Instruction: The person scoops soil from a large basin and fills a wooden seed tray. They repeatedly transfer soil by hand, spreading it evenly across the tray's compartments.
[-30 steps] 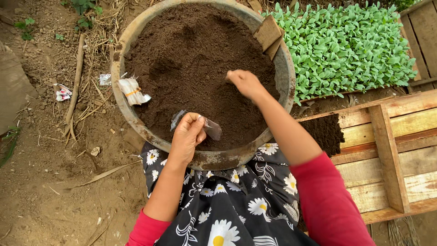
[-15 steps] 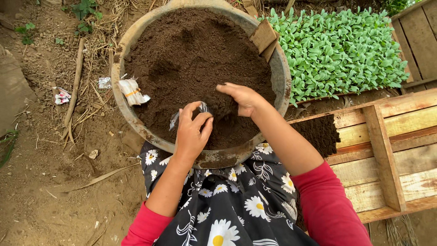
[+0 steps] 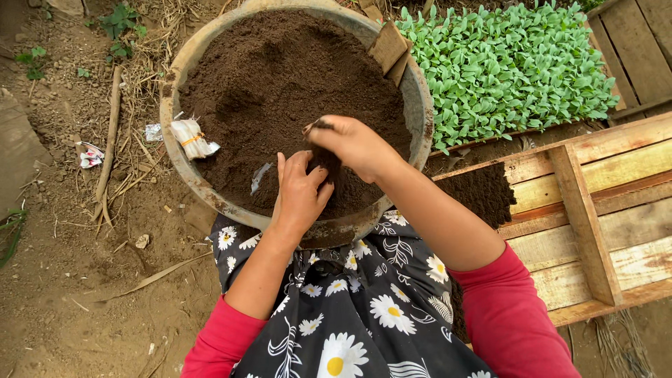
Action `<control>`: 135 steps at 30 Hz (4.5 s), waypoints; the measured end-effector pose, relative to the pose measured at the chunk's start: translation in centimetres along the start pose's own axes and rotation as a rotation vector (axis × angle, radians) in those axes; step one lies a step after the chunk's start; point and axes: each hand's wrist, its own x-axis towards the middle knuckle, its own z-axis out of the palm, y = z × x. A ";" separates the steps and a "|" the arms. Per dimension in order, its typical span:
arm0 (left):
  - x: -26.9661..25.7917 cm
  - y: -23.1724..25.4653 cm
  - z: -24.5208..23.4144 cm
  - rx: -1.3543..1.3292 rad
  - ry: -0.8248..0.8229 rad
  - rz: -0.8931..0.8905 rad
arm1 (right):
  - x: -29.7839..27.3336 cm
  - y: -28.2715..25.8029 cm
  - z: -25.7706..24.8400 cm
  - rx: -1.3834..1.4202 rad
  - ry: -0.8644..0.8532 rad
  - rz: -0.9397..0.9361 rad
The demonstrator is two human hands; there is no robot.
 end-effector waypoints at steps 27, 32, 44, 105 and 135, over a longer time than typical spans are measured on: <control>-0.5 -1.2 0.4 -1.691 0.151 -0.979 | -1.0 5.2 -3.0 -0.937 -0.108 0.096; -0.7 -1.3 0.2 -1.686 0.120 -0.933 | -0.1 7.4 -2.8 -0.096 0.051 0.039; -0.6 -1.0 1.0 -1.603 0.121 -0.944 | -4.0 -2.4 0.0 -0.735 -0.185 -0.208; -5.2 -9.3 -1.7 0.669 -0.081 -0.194 | -20.7 21.9 -38.3 -0.565 1.031 0.544; -5.2 -8.7 -1.7 0.768 -0.045 -0.230 | -16.9 17.2 -34.2 -0.303 0.937 0.859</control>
